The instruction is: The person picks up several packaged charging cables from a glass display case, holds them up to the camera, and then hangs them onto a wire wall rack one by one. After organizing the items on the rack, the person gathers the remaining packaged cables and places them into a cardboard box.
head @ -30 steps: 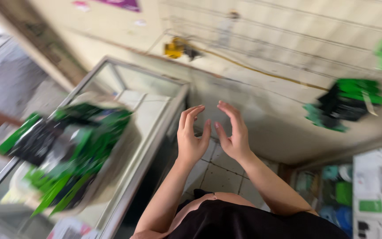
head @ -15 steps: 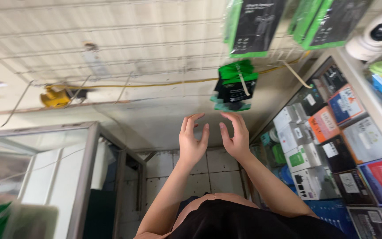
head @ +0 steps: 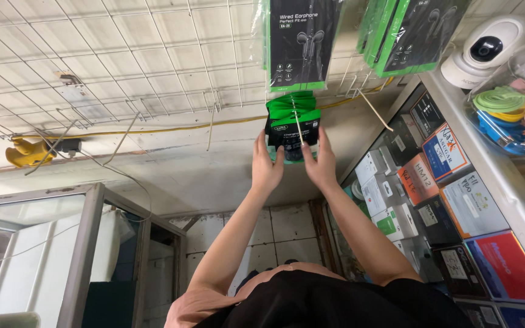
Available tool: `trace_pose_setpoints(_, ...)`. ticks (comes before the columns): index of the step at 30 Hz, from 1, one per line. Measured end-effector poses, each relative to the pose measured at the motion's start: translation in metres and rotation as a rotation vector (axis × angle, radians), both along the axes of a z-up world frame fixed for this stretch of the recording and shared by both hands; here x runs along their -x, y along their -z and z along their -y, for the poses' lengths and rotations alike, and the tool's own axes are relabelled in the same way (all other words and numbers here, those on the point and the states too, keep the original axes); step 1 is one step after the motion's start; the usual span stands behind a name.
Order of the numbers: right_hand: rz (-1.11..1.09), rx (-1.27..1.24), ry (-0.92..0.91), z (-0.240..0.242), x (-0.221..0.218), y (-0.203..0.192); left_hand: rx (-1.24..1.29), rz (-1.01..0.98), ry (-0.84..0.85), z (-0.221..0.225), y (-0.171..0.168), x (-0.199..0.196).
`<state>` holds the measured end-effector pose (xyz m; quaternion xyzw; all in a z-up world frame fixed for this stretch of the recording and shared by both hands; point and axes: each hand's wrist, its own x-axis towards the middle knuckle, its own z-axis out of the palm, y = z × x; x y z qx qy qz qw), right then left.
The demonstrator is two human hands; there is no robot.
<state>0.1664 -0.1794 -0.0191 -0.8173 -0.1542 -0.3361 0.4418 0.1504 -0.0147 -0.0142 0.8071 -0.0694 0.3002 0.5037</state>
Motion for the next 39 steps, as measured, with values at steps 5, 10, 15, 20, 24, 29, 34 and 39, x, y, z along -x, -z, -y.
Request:
trace_pose_setpoints(5, -0.209, -0.187, -0.050, -0.010, 0.011, 0.008, 0.050, -0.063, 0.018, 0.008, 0.007, 0.005)
trace_pose_setpoints(10, -0.104, -0.292, -0.054, -0.002, 0.018, -0.009, 0.032, -0.078, -0.072, 0.005, -0.003, 0.017)
trace_pose_setpoints(15, -0.185, -0.606, -0.441, 0.013, 0.049, -0.018, 0.140, -0.084, 0.156, -0.005, -0.018, 0.051)
trace_pose_setpoints(20, -0.142, -0.543, -0.403, 0.016, 0.094, -0.007, 0.092, 0.042, 0.159, -0.010, -0.015, 0.086)
trace_pose_setpoints(24, 0.058, -0.457, -0.460, -0.002, 0.107, -0.009, 0.078, 0.138, 0.085, -0.020, -0.012, 0.106)
trace_pose_setpoints(29, 0.076, -0.348, -0.761, -0.055, 0.121, -0.029, 0.215, 0.183, -0.165, -0.058, -0.027, 0.138)
trace_pose_setpoints(34, -0.080, -0.304, -1.026, -0.137, 0.138, -0.035, 0.286, 0.231, -0.455, -0.121, -0.043, 0.192)
trace_pose_setpoints(39, -0.079, -0.287, -1.201, -0.235, 0.175, -0.050, 0.278, 0.226, -0.676, -0.181, -0.072, 0.276)
